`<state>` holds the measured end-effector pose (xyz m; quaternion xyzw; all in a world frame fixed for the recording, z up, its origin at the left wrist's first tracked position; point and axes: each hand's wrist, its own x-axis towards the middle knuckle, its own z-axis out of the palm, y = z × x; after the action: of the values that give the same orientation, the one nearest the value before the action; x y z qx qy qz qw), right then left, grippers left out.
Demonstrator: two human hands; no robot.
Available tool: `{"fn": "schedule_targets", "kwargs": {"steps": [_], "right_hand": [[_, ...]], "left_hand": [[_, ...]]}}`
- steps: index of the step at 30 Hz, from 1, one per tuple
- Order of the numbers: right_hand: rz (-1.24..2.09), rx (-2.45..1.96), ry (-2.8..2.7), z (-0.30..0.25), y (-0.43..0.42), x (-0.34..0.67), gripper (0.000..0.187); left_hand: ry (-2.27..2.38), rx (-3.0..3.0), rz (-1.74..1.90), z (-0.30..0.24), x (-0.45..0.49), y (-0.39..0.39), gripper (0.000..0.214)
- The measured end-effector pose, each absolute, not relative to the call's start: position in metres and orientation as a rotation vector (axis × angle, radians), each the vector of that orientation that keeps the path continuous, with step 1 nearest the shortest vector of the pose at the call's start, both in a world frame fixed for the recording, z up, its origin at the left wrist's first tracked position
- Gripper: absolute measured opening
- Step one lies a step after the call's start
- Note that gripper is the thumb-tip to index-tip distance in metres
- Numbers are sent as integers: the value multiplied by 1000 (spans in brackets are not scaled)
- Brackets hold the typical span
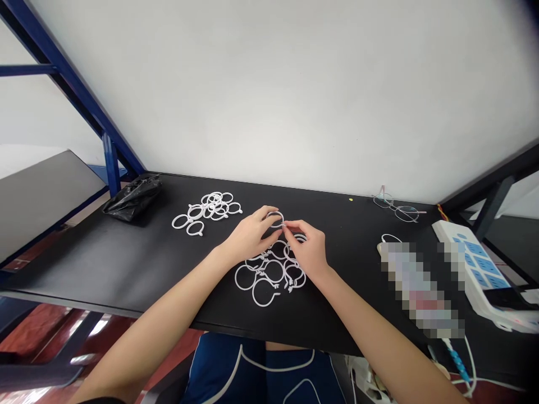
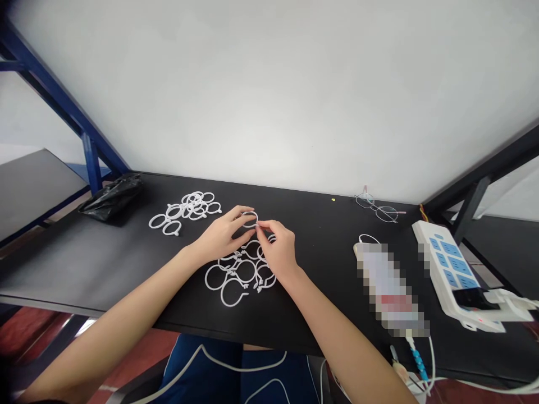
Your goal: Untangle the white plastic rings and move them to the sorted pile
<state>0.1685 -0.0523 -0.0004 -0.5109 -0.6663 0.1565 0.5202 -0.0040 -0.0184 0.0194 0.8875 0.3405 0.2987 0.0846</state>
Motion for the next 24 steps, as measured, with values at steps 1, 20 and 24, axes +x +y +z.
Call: {"fn": "schedule_targets", "kwargs": {"steps": [1, 20, 24], "right_hand": [[381, -1217, -1592, -1, -52, 168, 10], [439, -1086, -1611, 6, -56, 166, 12], [475, -1098, -1624, 9, -56, 167, 13]], "left_hand": [[1013, 2644, 902, 20, -4, -18, 27], [947, 2458, 999, 20, -6, -16, 32], [947, 2408, 1012, 21, -6, -17, 28]]}}
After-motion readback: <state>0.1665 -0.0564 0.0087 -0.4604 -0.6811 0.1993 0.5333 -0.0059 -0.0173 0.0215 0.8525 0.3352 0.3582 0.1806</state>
